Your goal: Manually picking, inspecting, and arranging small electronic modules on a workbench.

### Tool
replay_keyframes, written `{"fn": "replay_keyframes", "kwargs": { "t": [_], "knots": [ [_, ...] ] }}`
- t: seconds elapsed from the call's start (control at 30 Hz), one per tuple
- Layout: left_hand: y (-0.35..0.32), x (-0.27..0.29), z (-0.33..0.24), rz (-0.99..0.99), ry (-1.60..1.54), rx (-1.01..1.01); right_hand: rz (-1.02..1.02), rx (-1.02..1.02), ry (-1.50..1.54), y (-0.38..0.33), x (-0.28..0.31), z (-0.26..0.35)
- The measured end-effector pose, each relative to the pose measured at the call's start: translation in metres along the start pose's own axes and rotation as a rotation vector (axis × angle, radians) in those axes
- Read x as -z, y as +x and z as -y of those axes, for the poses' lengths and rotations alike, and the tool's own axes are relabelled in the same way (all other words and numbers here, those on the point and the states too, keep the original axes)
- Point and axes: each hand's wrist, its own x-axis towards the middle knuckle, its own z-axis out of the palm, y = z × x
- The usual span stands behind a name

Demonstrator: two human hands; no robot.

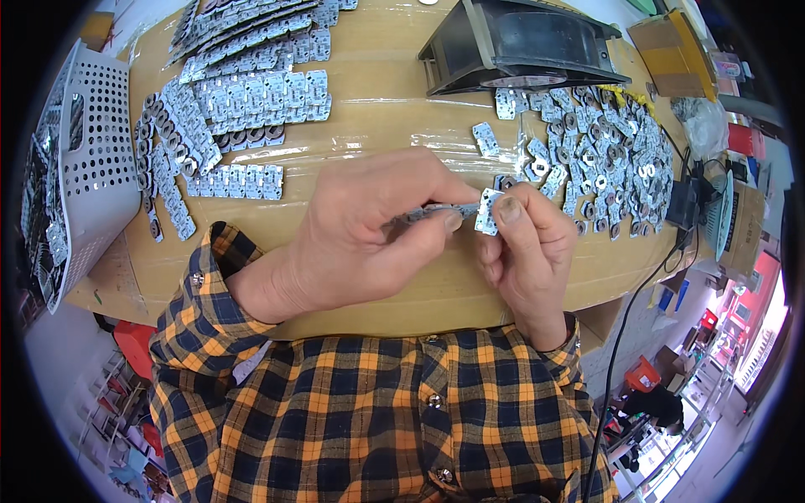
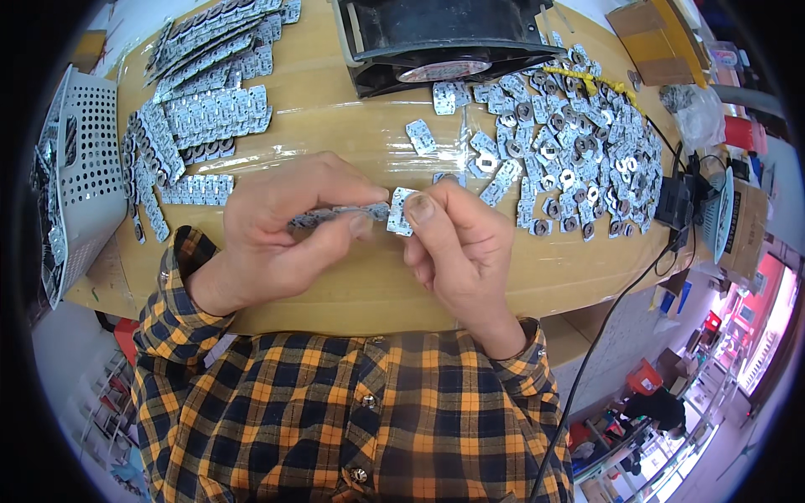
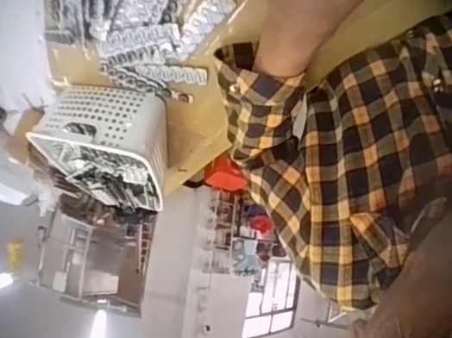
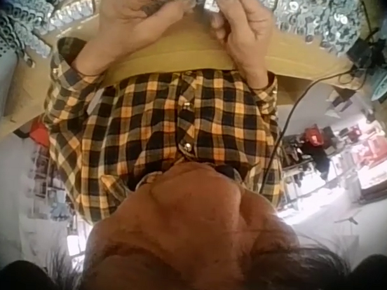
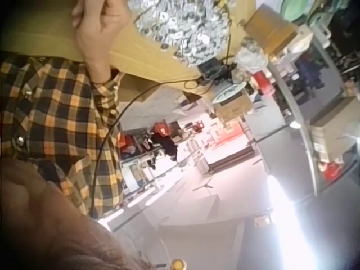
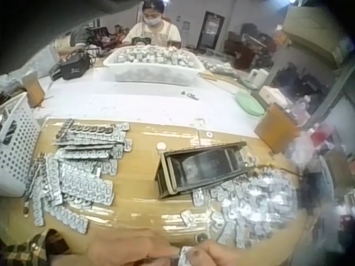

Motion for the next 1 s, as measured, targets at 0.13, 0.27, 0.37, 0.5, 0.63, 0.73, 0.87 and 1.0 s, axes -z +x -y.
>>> {"fn": "replay_keyframes", "kwargs": {
  "t": [0.13, 0.27, 0.37, 0.5, 0.63, 0.73, 0.87, 1.0],
  "knots": [
    [0.0008, -0.0015, 0.0002, -0.033, 0.144, -0.143, -0.014, 0.066, -0.043, 0.0000, -0.0023, -0.0008],
    [0.0006, -0.0003, -0.0005, -0.039, 0.164, -0.160, -0.037, 0.031, 0.003, 0.0000, -0.0039, -0.0019],
    [0.0015, -0.0009, -0.0027, -0.040, 0.154, -0.146, -0.032, 0.069, 0.014, 0.0013, -0.0029, -0.0037],
    [0.0007, -0.0037, -0.0013, -0.073, 0.194, -0.161, -0.006, 0.078, -0.048, 0.0017, -0.0024, -0.0016],
    [0.0000, -0.0055, 0.0025, -0.098, 0.226, -0.166, 0.005, 0.091, -0.058, 0.0023, -0.0014, -0.0025],
    [-0.0010, -0.0034, -0.0030, -0.071, 0.209, -0.112, 0.001, 0.084, -0.040, 0.0026, -0.0020, -0.0035],
    [-0.0005, -0.0016, -0.0002, -0.107, 0.150, -0.095, -0.018, 0.078, -0.020, 0.0018, -0.0034, -0.0042],
    [-0.0007, -0.0027, -0.0003, -0.125, 0.123, -0.055, -0.005, 0.037, 0.032, 0.0049, -0.0025, -0.0036]
  ]
}}
